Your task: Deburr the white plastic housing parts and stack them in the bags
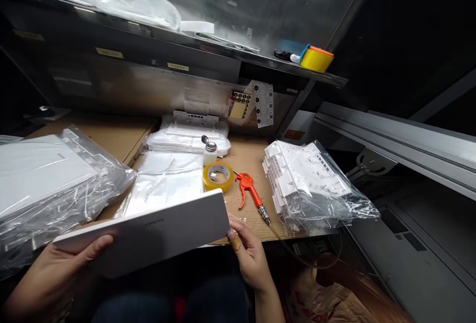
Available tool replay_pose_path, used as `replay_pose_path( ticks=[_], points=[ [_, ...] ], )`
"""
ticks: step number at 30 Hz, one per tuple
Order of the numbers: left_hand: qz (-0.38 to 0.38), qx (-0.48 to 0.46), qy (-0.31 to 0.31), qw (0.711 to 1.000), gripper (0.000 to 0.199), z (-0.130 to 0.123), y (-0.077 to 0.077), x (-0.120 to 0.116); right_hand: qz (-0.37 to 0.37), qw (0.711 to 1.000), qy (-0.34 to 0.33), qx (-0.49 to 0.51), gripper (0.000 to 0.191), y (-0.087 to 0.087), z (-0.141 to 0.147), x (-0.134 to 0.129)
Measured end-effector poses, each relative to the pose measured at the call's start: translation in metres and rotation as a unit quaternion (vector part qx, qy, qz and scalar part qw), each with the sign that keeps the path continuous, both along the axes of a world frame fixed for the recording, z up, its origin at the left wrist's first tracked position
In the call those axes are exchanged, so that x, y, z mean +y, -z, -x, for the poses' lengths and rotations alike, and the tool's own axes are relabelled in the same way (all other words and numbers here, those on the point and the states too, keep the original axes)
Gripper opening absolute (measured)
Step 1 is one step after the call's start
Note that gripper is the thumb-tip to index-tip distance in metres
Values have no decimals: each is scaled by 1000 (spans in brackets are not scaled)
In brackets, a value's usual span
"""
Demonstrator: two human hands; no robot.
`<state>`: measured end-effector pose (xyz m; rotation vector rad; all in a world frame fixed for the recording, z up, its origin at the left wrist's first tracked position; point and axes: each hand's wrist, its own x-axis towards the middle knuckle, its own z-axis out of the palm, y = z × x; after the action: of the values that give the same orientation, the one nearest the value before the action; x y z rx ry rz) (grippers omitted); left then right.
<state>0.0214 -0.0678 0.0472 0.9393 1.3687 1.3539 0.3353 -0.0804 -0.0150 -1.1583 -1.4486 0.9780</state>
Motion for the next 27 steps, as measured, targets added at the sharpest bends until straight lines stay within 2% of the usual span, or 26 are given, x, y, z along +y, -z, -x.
replay_pose_path(
  ticks=[2,4,7,9,11,14,17,20,23,27],
  points=[
    [-11,88,7,996,38,-1,-10,-3,-17,998,18,-65,31,4,-7,10],
    [-27,148,37,988,38,1,-16,-4,-40,986,69,-144,33,6,-14,24],
    [-91,169,83,978,31,4,-22,-3,-70,963,145,-218,36,3,-25,50],
    [-135,171,94,971,24,5,-23,-2,-81,955,161,-236,36,-3,-32,72],
    [-141,167,88,972,22,6,-23,-2,-89,948,163,-258,36,-9,-35,95],
    [-142,167,88,972,21,8,-22,-4,-91,932,145,-319,33,-18,-27,134],
    [-149,177,91,969,21,9,-23,-9,-66,907,98,-403,24,-21,-5,174],
    [-114,175,41,977,27,8,-24,-15,-24,872,52,-486,19,-20,18,207],
    [-103,181,-19,978,31,8,-15,-18,-5,842,17,-539,24,-17,31,223],
    [-130,190,-85,969,29,8,14,-13,-8,832,-34,-554,25,-15,32,222]
  ],
)
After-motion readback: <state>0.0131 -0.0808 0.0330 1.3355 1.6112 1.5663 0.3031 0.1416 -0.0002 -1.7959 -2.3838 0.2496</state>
